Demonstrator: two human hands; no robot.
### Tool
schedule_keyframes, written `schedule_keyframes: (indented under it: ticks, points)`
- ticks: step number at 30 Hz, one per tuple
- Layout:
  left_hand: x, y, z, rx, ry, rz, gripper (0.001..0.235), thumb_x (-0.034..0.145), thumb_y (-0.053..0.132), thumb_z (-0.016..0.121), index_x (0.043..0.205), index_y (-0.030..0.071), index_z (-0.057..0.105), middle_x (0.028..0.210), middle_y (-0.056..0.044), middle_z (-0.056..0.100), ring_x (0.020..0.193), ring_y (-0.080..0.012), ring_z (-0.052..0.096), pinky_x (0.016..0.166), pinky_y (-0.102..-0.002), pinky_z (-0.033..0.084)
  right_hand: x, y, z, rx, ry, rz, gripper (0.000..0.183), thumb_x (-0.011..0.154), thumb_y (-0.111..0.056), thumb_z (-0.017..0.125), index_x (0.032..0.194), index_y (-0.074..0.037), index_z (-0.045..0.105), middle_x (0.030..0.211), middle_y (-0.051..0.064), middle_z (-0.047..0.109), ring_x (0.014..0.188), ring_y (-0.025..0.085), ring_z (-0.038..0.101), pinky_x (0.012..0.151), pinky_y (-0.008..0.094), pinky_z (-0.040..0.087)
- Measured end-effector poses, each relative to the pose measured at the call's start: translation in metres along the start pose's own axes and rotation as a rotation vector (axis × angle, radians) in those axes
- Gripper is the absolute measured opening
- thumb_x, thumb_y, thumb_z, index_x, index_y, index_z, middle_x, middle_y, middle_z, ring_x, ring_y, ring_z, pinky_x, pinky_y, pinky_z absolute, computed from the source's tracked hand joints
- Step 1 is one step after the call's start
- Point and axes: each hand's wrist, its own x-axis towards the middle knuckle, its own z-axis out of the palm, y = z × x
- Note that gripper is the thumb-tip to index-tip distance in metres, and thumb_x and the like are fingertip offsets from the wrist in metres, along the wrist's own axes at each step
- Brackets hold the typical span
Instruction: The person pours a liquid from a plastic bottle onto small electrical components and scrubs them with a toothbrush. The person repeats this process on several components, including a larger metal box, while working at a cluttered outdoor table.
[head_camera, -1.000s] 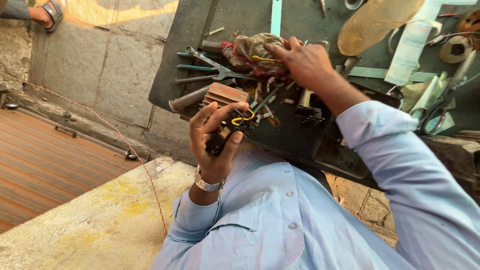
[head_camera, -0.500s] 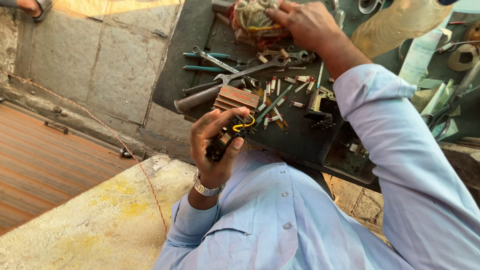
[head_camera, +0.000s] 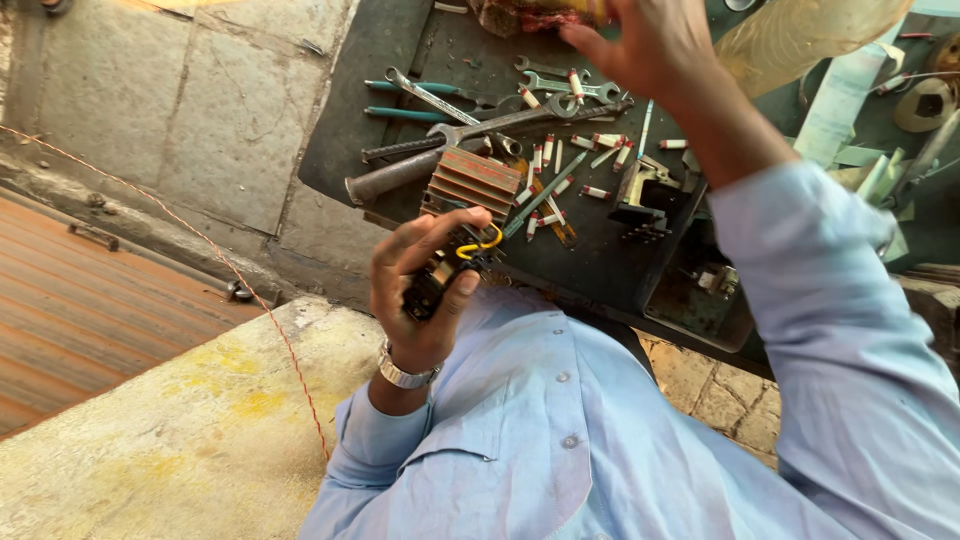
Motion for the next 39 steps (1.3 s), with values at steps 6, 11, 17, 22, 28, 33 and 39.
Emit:
schedule_keyframes:
  ticks: [6,11,17,22,28,33,39]
  points:
    - [0.002,0.003,0.000,-0.009,0.005,0.027,0.055,0.107,0.010,0.069,0.152,0.008,0.038,0.133,-0.026,0.067,0.125,-0.0290,0.068,0.111,-0.039,0.055,-0.056,-0.066,0.018,0.590,-1.152,0.289,0.044,0.086,0.003,0.052,0.115,-0.015,0.080,0.084,0.010,0.080,0.073,0.018,0.073,0.065,0.033,0.058]
    - [-0.004,0.005,0.002,-0.026,-0.007,0.030,0.055,0.107,0.011,0.070,0.152,0.009,0.038,0.134,-0.027,0.067,0.123,-0.0271,0.069,0.108,-0.038,0.057,-0.027,-0.043,0.037,0.614,-0.876,0.343,0.043,0.086,0.008,0.049,0.112,-0.010,0.078,0.092,0.010,0.079,0.083,0.020,0.075,0.072,0.036,0.059]
    - [-0.012,0.006,0.006,-0.044,-0.001,0.033,0.055,0.108,0.011,0.069,0.152,0.009,0.038,0.134,-0.027,0.066,0.125,-0.0292,0.068,0.109,-0.040,0.058,-0.026,-0.027,0.008,0.525,-0.407,0.238,0.059,0.078,0.013,0.044,0.119,-0.012,0.078,0.103,0.014,0.078,0.096,0.024,0.073,0.085,0.039,0.057]
    - [-0.018,0.005,0.005,-0.081,0.021,0.026,0.053,0.109,0.010,0.067,0.153,0.008,0.037,0.135,-0.029,0.065,0.127,-0.0302,0.068,0.111,-0.042,0.058,-0.050,-0.051,0.012,0.570,-0.887,0.363,0.045,0.080,0.006,0.045,0.104,-0.010,0.080,0.098,0.010,0.082,0.091,0.024,0.080,0.084,0.039,0.064]
    - [-0.017,0.008,0.006,0.000,0.026,0.043,0.055,0.107,0.009,0.068,0.152,0.006,0.037,0.132,-0.028,0.066,0.124,-0.0291,0.068,0.107,-0.039,0.058,-0.034,-0.021,0.029,0.096,-0.761,0.434,0.024,0.089,-0.008,0.066,0.109,-0.011,0.078,0.102,0.015,0.074,0.095,0.033,0.072,0.087,0.046,0.058]
    - [-0.020,0.006,0.009,-0.041,0.018,0.010,0.053,0.108,0.009,0.068,0.151,0.006,0.037,0.134,-0.028,0.066,0.125,-0.0290,0.068,0.111,-0.040,0.056,-0.011,0.014,0.042,0.116,-0.192,0.020,0.032,0.082,0.001,0.062,0.110,-0.005,0.075,0.107,0.020,0.070,0.109,0.040,0.062,0.093,0.050,0.049]
    - [-0.021,0.010,0.015,-0.011,-0.014,0.051,0.054,0.107,0.012,0.069,0.151,0.007,0.037,0.132,-0.027,0.067,0.124,-0.0278,0.069,0.110,-0.037,0.056,-0.008,-0.003,0.025,0.131,-0.131,0.051,0.032,0.083,-0.002,0.060,0.111,-0.005,0.076,0.102,0.018,0.072,0.100,0.041,0.065,0.084,0.051,0.052]
